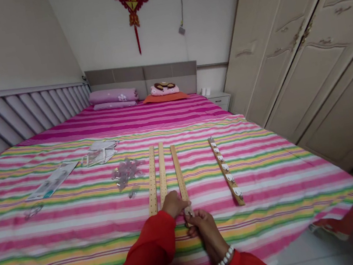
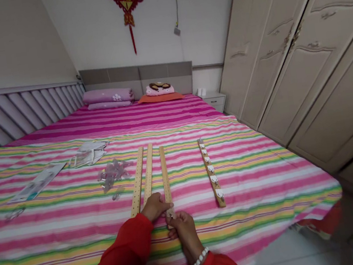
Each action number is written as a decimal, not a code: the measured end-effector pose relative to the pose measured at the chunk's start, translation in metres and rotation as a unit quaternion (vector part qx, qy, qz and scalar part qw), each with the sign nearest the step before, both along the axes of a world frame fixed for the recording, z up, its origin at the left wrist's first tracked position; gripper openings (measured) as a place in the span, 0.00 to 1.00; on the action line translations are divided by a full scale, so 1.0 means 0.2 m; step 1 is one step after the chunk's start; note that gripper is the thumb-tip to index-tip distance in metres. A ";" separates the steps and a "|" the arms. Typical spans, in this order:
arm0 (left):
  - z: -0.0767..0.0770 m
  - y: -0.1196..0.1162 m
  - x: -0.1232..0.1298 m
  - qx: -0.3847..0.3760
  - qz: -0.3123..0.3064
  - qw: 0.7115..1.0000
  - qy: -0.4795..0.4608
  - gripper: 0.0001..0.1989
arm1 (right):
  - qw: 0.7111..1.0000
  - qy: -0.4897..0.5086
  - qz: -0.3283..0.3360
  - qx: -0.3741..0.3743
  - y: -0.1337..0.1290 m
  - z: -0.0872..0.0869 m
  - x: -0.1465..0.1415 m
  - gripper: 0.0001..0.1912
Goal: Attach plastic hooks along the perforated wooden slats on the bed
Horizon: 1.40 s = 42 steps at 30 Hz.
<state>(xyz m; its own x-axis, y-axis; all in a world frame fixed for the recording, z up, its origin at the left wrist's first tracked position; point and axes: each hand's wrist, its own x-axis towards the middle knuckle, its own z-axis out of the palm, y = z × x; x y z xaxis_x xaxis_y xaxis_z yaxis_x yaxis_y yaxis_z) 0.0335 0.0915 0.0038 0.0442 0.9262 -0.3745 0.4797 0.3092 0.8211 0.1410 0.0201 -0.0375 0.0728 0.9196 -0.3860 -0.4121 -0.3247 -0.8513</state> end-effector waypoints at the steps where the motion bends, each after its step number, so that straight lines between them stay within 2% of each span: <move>1: 0.00 0.00 0.00 -0.008 0.005 1.000 -0.016 0.19 | 1.000 0.012 0.007 0.008 -0.01 0.00 0.01 0.17; 5: 0.01 -0.01 -0.01 -0.032 0.015 0.998 -0.054 0.14 | 0.999 0.044 0.025 0.012 -0.02 -0.02 0.04 0.18; 7: 0.03 0.00 -0.04 -0.021 0.017 0.998 -0.060 0.10 | 0.998 0.049 0.026 0.012 -0.03 -0.02 0.05 0.17; 10: 0.06 0.02 -0.17 0.100 0.041 0.992 -0.070 0.04 | 0.998 0.052 0.033 0.016 -0.06 -0.01 0.06 0.14; 12: 0.07 0.03 -0.31 0.227 0.105 0.967 -0.052 0.06 | 0.998 0.049 0.046 0.018 -0.08 -0.01 0.08 0.14; 13: 0.07 0.03 -0.39 0.267 0.149 0.952 -0.029 0.08 | 0.997 0.046 0.052 0.018 -0.09 -0.01 0.09 0.15; 15: 0.04 0.03 -0.55 0.306 0.231 0.923 0.030 0.14 | 0.998 0.034 0.049 0.020 -0.11 -0.02 0.10 0.17; 17: 0.00 0.02 -0.67 0.320 0.283 0.899 0.095 0.20 | 0.999 0.019 0.021 0.022 -0.12 -0.03 0.12 0.19; 19: -0.05 0.01 -0.76 0.313 0.289 0.897 0.118 0.24 | 0.999 0.002 -0.019 0.032 -0.12 -0.03 0.15 0.20; 22: -0.10 0.01 -0.80 0.300 0.272 0.906 0.122 0.20 | 0.996 -0.031 -0.068 0.055 -0.10 0.01 0.19 0.21; 24: -0.10 0.01 -0.80 0.286 0.272 0.913 0.103 0.17 | 0.992 -0.064 -0.080 0.069 -0.09 0.05 0.22 0.21; 27: -0.05 0.01 -0.77 0.270 0.267 0.925 0.033 0.16 | 0.986 -0.114 -0.071 0.102 -0.07 0.14 0.25 0.21; 30: 0.04 -0.02 -0.70 0.291 0.203 0.934 -0.042 0.17 | 0.980 -0.138 -0.042 0.140 -0.05 0.22 0.24 0.20; 32: 0.11 -0.04 -0.62 0.294 0.161 0.939 -0.082 0.16 | 0.979 -0.137 -0.012 0.151 -0.04 0.26 0.21 0.21; 36: 0.20 -0.11 -0.44 0.242 0.133 0.951 -0.137 0.18 | 0.978 -0.114 0.027 0.174 0.00 0.30 0.12 0.22; 42: 0.20 -0.18 -0.20 0.203 0.108 0.956 -0.184 0.18 | 0.979 -0.088 0.019 0.184 0.05 0.33 0.01 0.23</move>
<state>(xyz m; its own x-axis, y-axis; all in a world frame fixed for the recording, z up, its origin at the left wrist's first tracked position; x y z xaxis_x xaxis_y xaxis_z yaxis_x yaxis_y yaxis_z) -0.0062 0.0558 0.0447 -0.1043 0.9943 0.0209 0.0962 -0.0108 0.9953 0.1422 0.0298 0.0280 0.0709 0.9974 -0.0120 -0.2422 0.0056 -0.9702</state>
